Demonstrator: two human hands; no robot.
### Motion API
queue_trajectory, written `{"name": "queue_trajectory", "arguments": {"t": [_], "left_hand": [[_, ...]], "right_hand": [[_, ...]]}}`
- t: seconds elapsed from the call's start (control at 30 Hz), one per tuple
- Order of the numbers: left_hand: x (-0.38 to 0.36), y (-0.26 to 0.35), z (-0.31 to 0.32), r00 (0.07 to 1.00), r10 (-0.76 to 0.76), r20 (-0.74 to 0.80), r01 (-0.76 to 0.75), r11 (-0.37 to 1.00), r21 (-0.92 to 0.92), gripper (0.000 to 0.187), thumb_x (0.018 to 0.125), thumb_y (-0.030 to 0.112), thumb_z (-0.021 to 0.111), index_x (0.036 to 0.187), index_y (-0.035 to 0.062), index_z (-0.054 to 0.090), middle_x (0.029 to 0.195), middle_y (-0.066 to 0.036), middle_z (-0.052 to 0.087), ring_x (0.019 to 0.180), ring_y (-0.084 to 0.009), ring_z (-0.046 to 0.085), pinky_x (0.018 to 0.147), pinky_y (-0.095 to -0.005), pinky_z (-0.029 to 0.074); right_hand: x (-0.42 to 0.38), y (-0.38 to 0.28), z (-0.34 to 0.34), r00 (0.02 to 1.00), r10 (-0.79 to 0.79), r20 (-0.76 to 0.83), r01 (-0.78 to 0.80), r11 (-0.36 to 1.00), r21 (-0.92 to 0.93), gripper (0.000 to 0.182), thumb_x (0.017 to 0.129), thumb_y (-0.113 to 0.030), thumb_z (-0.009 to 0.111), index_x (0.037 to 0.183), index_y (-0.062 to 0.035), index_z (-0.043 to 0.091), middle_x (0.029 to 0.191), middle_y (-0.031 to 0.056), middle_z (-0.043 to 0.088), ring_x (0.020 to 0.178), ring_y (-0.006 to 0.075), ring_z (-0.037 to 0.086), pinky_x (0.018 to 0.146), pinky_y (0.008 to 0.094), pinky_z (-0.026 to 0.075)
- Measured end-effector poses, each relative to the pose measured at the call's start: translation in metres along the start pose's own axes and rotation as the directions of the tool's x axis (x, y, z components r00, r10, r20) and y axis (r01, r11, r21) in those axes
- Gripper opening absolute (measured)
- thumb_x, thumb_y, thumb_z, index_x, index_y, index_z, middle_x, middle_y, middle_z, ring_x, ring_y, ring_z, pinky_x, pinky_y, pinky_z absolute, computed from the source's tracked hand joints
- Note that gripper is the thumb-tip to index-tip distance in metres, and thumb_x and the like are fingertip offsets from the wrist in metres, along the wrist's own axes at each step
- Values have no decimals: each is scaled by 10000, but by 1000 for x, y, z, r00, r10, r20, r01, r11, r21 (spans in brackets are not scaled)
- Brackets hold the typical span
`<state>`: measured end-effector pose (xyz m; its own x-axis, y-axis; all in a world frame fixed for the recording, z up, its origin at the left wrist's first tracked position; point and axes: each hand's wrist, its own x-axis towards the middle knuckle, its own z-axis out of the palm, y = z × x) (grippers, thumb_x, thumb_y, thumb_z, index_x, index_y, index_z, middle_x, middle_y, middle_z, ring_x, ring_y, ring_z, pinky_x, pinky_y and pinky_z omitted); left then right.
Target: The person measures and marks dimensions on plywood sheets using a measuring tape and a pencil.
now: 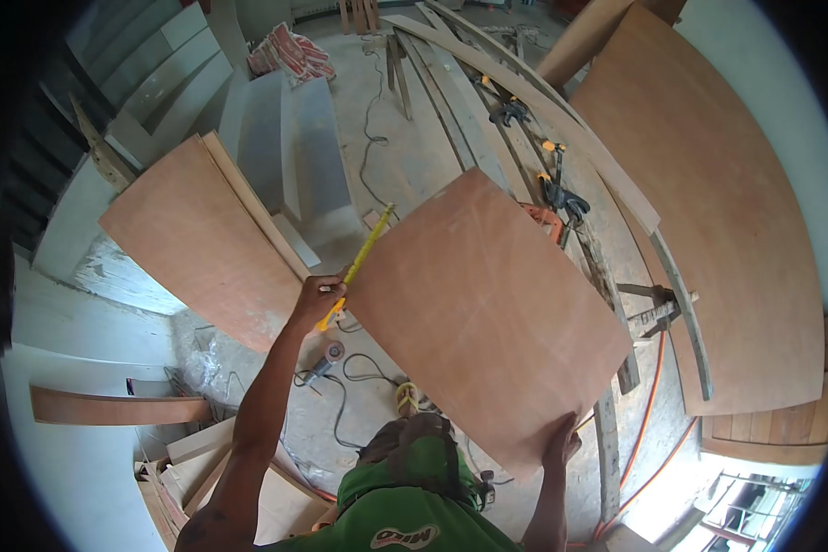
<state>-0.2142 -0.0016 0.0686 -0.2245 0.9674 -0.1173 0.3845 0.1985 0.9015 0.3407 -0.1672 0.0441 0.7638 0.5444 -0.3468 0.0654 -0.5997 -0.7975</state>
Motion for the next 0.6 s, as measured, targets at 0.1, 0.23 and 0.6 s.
{"name": "queue_trajectory", "arguments": {"t": [0.1, 0.23, 0.6], "left_hand": [[10, 20, -42, 993, -120, 22, 122, 988, -100, 196, 876, 134, 636, 879, -62, 648, 706, -55, 610, 618, -103, 586, 548, -245, 479], [35, 49, -90, 996, -81, 45, 81, 997, -11, 194, 882, 140, 609, 822, -42, 638, 654, -32, 567, 573, -97, 545, 533, -258, 450], [258, 93, -144, 994, -105, -3, 106, 994, 12, 167, 858, 72, 590, 823, -80, 648, 673, -65, 584, 545, -135, 550, 503, -291, 435]], "right_hand": [[-9, -16, 38, 1000, 9, 22, -9, 1000, 22, 725, 885, -596, 504, 759, 112, 598, 632, 121, 563, 625, 183, 491, 590, 383, 445], [-19, -41, 87, 997, -53, 47, 50, 997, 65, 714, 899, -570, 499, 753, 123, 591, 613, 119, 550, 633, 173, 485, 583, 375, 435], [18, -188, 265, 994, -72, 76, 66, 994, 89, 701, 879, -576, 508, 761, 109, 600, 632, 146, 564, 626, 182, 488, 576, 393, 425]]}}
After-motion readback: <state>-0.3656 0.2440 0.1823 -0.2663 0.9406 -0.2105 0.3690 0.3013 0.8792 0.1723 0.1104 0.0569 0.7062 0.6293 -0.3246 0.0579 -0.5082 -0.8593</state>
